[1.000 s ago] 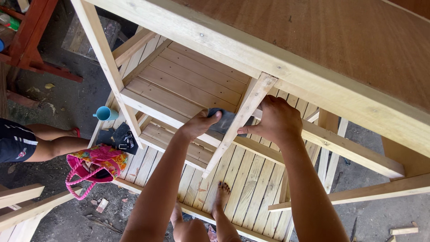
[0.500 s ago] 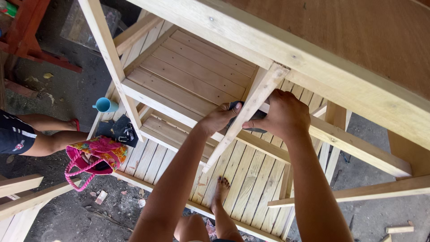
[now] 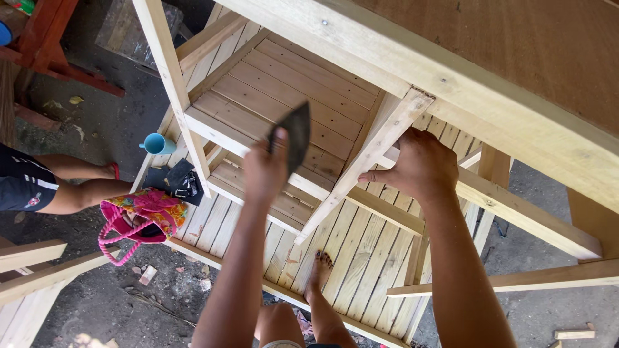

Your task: The person sands the edges and surfaces of wooden furniture frames, using a sanding block and sheets of sandpaper by hand. They rotate and reposition the frames to reach different sides, sanding the top panel edges, side rails, and inner slats of the pieces.

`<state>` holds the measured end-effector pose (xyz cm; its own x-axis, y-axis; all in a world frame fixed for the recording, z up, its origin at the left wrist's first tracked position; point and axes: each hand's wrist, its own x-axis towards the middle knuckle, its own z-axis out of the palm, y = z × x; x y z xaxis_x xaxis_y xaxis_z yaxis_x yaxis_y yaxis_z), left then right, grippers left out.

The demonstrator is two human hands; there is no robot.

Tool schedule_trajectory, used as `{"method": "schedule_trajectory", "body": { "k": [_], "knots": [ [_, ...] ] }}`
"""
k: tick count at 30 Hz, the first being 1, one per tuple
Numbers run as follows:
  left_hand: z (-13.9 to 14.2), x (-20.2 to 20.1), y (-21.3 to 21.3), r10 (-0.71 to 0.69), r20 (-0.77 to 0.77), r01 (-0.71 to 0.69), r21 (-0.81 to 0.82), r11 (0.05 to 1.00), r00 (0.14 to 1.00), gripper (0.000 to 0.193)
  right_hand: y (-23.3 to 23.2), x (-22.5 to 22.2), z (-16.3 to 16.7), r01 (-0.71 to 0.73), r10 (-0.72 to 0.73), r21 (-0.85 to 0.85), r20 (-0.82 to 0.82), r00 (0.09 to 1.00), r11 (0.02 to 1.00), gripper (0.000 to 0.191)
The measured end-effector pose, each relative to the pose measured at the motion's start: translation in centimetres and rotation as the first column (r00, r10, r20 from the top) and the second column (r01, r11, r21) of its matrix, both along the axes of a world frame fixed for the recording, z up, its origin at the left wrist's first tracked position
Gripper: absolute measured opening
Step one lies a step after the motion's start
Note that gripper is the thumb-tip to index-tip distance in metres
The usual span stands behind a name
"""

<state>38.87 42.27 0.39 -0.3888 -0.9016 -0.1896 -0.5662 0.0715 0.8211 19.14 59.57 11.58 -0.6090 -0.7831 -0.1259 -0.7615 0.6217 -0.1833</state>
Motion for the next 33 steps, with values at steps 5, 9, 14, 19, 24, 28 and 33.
{"method": "schedule_trajectory", "body": {
  "k": [5, 9, 14, 19, 24, 28, 33],
  "knots": [
    [-0.4, -1.9, 11.4, -0.494, -0.283, 0.407, -0.315, 0.858, 0.822, 0.082, -0.1, -0.2, -0.6, 0.022, -0.020, 0.086, -0.023, 1.000, 0.996, 0.091],
    [-4.0, -2.1, 13.8, -0.383, -0.143, 0.348, -0.221, 0.911, 0.912, 0.076, 0.1, -0.3, -1.3, -0.017, 0.017, -0.001, -0.073, 0.997, 1.000, 0.094],
    [-7.9, -0.4, 10.3, -0.573, 0.098, 0.545, -0.470, 0.694, 0.814, 0.065, 0.0, -0.4, -1.4, 0.020, -0.015, 0.144, -0.038, 0.999, 0.989, 0.085],
    [-6.5, 6.6, -0.5, -0.349, 0.414, 0.503, -0.357, 0.787, 0.840, 0.052, -0.4, -0.4, -1.1, 0.013, -0.006, 0.129, -0.056, 0.998, 0.992, 0.085],
    [-4.3, 7.1, -2.4, -0.102, 0.525, 0.505, -0.718, 0.479, 0.845, 0.066, -0.3, -0.2, -1.1, 0.029, -0.023, 0.159, -0.037, 0.999, 0.987, 0.084],
    [-6.9, 1.8, 7.4, -0.447, 0.571, 0.724, -0.508, 0.467, 0.689, 0.062, -0.3, -0.3, -1.3, 0.020, -0.012, 0.087, -0.092, 0.996, 0.996, 0.090],
    [-11.4, 4.3, 5.4, -0.429, 0.567, 0.705, -0.635, 0.317, 0.703, 0.062, -0.4, -0.4, -1.3, 0.043, -0.026, 0.261, -0.066, 0.997, 0.964, 0.088]
  ]
}}
